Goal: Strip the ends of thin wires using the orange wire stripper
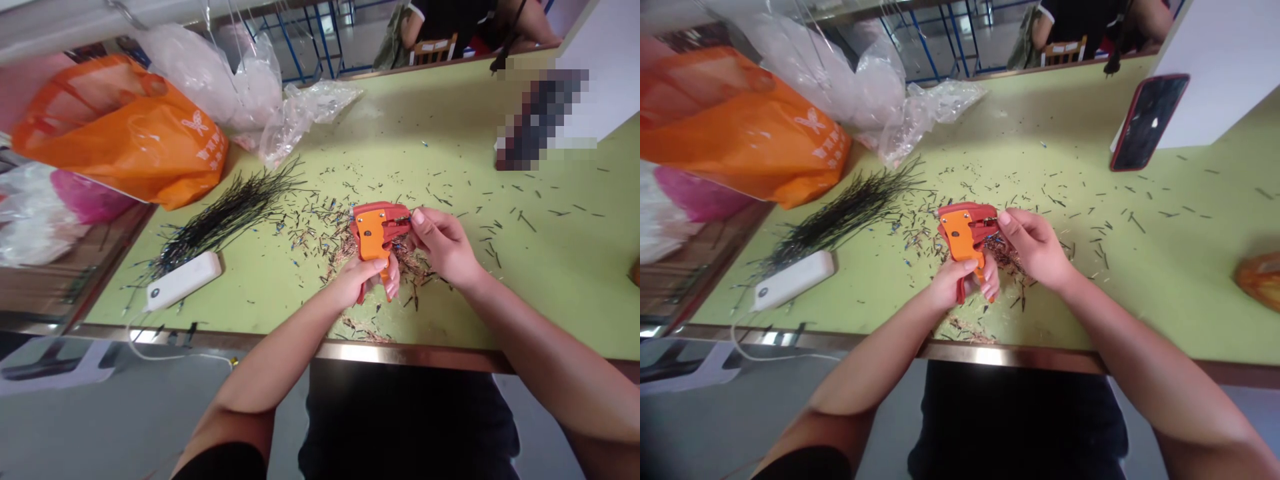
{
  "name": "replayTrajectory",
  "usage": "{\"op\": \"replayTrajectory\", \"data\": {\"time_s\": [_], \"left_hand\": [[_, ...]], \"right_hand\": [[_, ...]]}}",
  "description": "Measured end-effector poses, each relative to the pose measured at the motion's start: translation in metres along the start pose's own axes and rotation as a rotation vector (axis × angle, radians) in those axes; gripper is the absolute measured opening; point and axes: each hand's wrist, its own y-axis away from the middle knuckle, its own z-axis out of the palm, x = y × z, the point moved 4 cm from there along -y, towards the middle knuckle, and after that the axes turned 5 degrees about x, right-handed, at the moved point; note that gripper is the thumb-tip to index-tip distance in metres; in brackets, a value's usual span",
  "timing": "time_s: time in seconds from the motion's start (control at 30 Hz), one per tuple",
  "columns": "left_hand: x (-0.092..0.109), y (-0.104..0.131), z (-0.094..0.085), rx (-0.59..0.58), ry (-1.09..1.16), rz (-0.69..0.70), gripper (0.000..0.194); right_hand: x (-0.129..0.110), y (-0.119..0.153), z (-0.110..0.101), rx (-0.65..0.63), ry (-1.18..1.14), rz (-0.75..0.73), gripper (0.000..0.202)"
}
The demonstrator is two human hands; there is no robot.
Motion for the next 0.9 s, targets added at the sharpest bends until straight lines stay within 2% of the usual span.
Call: {"op": "replayTrajectory", "data": {"time_s": [0.17,0.33,0.57,0.73,0.9], "left_hand": [[0.01,0.003,-0.004,0.036,-0.137,0.041,0.04],[0.015,0.005,-0.002,0.037,-0.186,0.009,0.044],[0.014,0.006,-0.006,0.099,-0.294,-0.037,0.045],[0.01,0.004,-0.007,0.108,-0.246,-0.065,0.044],[0.009,0.001,-0.009,0.097,-0.091,-0.088,0.044]], "right_hand": [[-0.005,-0.003,-0.003,-0.093,0.078,0.008,0.061],[-0.003,-0.001,-0.006,-0.11,0.17,0.004,0.062],[-0.015,-0.006,-0.018,-0.18,0.645,-0.149,0.063],[-0.021,-0.005,-0.021,-0.177,0.825,-0.225,0.052],[-0.025,-0.004,-0.02,-0.172,0.773,-0.265,0.031]]}}
